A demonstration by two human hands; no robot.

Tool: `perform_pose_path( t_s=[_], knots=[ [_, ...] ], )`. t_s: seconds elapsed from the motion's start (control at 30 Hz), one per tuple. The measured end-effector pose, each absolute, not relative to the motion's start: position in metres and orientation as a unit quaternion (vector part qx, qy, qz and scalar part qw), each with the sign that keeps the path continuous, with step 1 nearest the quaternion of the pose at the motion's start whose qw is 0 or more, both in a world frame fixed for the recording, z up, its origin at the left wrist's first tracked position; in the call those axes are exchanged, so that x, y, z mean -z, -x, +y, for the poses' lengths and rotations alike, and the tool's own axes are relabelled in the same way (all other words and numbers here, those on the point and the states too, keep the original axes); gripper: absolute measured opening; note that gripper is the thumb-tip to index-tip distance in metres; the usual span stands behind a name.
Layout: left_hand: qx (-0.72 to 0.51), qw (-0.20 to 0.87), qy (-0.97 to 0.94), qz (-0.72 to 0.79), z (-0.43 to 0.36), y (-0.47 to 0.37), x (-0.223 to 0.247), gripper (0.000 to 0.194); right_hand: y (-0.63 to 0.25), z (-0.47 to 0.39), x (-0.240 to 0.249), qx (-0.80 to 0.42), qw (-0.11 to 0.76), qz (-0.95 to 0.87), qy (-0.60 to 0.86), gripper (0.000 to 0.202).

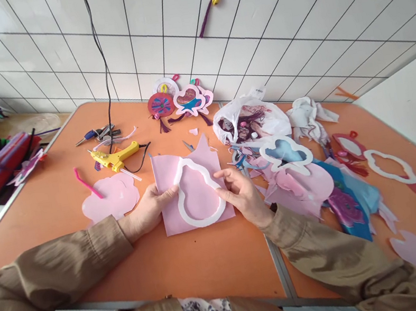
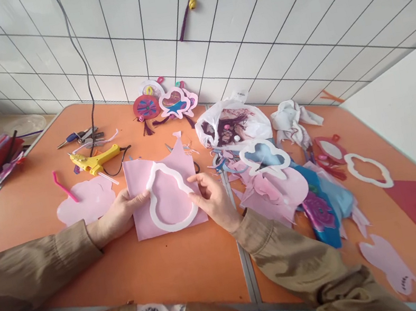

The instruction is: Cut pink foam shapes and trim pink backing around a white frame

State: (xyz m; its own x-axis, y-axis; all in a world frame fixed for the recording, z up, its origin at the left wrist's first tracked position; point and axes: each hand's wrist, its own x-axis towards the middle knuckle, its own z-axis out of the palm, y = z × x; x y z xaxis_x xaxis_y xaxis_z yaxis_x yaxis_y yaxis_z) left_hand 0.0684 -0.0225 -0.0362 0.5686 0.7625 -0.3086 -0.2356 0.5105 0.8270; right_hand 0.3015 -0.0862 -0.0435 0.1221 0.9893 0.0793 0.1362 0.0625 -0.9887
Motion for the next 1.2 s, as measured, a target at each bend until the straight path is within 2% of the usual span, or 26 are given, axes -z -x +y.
perform_pose_path(
  t_s=[0.1,0.2,0.27,0.37,0.4,0.57,0.87,1.2],
  knots=[
    [-0.311,0.806,-0.371,0.342,-0.024,-0.069,0.036,0.043,-0.298,-0.088,0.045,-0.431,0.547,-0.493,0.522,0.058],
    [-0.323,0.805,-0.354,0.35,-0.025,-0.07,0.034,0.045,-0.295,-0.089,0.046,-0.465,0.582,-0.452,0.49,0.071],
    [-0.336,0.8,-0.345,0.357,-0.025,-0.071,0.033,0.047,-0.295,-0.089,0.046,-0.493,0.579,-0.44,0.477,0.063],
    [-0.352,0.795,-0.337,0.361,-0.024,-0.072,0.033,0.048,-0.298,-0.089,0.048,-0.508,0.528,-0.459,0.503,0.031],
    [-0.355,0.795,-0.335,0.36,-0.024,-0.072,0.033,0.048,-0.299,-0.09,0.049,-0.505,0.512,-0.466,0.515,0.027],
    [-0.358,0.796,-0.325,0.365,-0.022,-0.072,0.032,0.047,-0.302,-0.093,0.054,-0.488,0.493,-0.474,0.542,0.035],
    [-0.316,0.786,-0.401,0.348,-0.019,-0.072,0.035,0.047,-0.302,-0.09,0.055,-0.426,0.532,-0.458,0.571,0.038],
    [-0.29,0.77,-0.412,0.392,-0.023,-0.071,0.029,0.043,-0.302,-0.088,0.055,-0.445,0.528,-0.465,0.554,0.033]
  ],
)
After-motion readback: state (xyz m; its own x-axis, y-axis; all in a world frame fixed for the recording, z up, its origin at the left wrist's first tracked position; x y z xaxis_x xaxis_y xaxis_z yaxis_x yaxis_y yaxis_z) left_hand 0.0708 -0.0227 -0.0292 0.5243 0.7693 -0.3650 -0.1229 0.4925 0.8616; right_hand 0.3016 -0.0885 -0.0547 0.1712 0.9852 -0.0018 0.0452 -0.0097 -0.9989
